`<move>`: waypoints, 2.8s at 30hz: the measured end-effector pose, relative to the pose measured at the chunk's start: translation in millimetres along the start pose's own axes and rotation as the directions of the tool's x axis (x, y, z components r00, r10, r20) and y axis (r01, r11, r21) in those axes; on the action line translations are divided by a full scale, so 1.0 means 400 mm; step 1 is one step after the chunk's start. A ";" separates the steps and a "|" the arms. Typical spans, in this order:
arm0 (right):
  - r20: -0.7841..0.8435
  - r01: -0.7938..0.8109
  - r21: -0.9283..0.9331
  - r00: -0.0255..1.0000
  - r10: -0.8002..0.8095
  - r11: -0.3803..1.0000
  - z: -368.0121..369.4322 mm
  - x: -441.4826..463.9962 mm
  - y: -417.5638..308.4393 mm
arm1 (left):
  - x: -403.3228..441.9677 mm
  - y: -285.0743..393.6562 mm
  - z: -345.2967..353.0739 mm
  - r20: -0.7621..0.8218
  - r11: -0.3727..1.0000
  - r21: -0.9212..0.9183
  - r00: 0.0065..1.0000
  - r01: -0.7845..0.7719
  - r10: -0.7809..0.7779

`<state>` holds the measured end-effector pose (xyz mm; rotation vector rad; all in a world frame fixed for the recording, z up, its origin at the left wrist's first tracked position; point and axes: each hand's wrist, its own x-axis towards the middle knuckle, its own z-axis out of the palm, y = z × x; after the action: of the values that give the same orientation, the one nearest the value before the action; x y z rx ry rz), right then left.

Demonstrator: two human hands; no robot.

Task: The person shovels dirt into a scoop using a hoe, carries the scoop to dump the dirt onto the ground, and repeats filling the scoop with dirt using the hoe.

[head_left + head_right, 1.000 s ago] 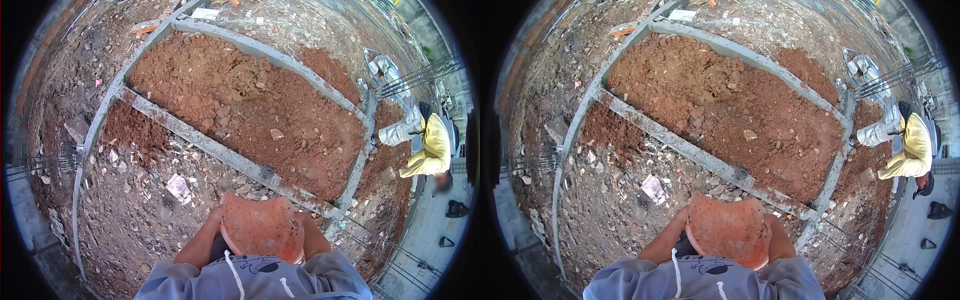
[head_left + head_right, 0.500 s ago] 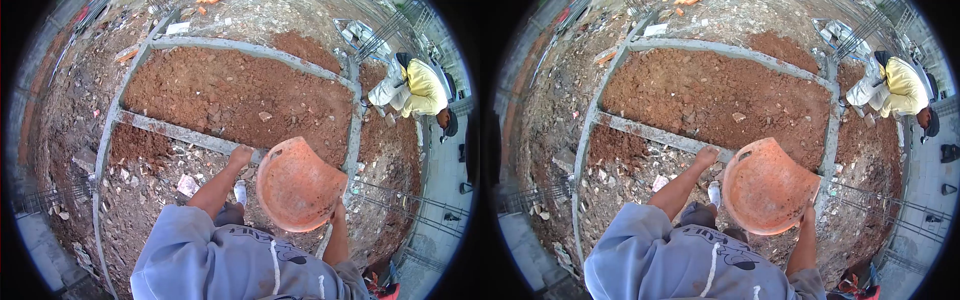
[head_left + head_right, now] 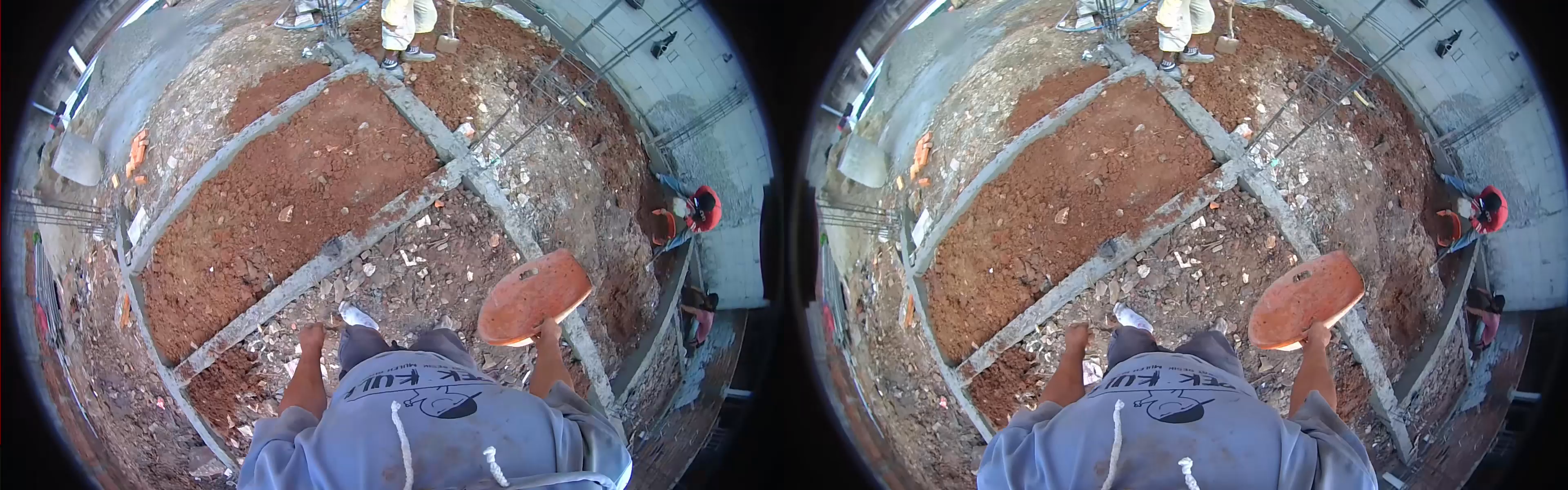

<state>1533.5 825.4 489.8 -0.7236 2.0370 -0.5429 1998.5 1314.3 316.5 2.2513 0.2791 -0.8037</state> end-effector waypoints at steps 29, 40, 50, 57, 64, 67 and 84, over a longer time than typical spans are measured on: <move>-0.294 -0.232 0.874 0.447 0.845 0.427 -0.639 -0.141 0.790 | -0.634 1.071 1.277 0.776 0.719 0.315 0.604 -0.620 0.180; -0.211 0.000 0.975 0.336 0.918 0.224 -0.709 0.065 0.453 | -1.207 1.591 1.933 0.958 0.526 0.033 0.176 -0.850 0.225; -0.056 0.033 0.998 0.319 0.946 0.048 -0.672 0.483 0.337 | -1.339 1.515 2.240 0.982 0.372 0.155 0.184 -0.915 0.045; -0.154 -0.154 0.959 0.422 0.893 0.238 -1.128 0.837 0.042 | -1.615 1.789 2.393 0.962 0.481 0.087 0.200 -0.872 0.188; -0.522 -0.232 0.767 0.317 0.792 0.598 -1.289 1.051 -0.091 | -1.697 1.911 2.642 0.981 0.435 0.084 0.151 -0.896 0.122; -0.650 -0.226 0.683 0.248 0.719 0.695 -1.202 1.131 -0.023 | -1.670 1.943 2.773 0.991 0.386 0.124 0.132 -0.914 -0.005; 0.035 -0.533 0.832 0.324 0.945 0.152 -0.721 1.437 -0.771 | -1.790 2.679 3.571 0.999 0.251 0.040 0.047 -0.967 0.019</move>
<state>1122.3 242.8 486.1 1.1758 2.0036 -0.8541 1214.6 -423.0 579.4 1.6708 -1.9960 -1.6969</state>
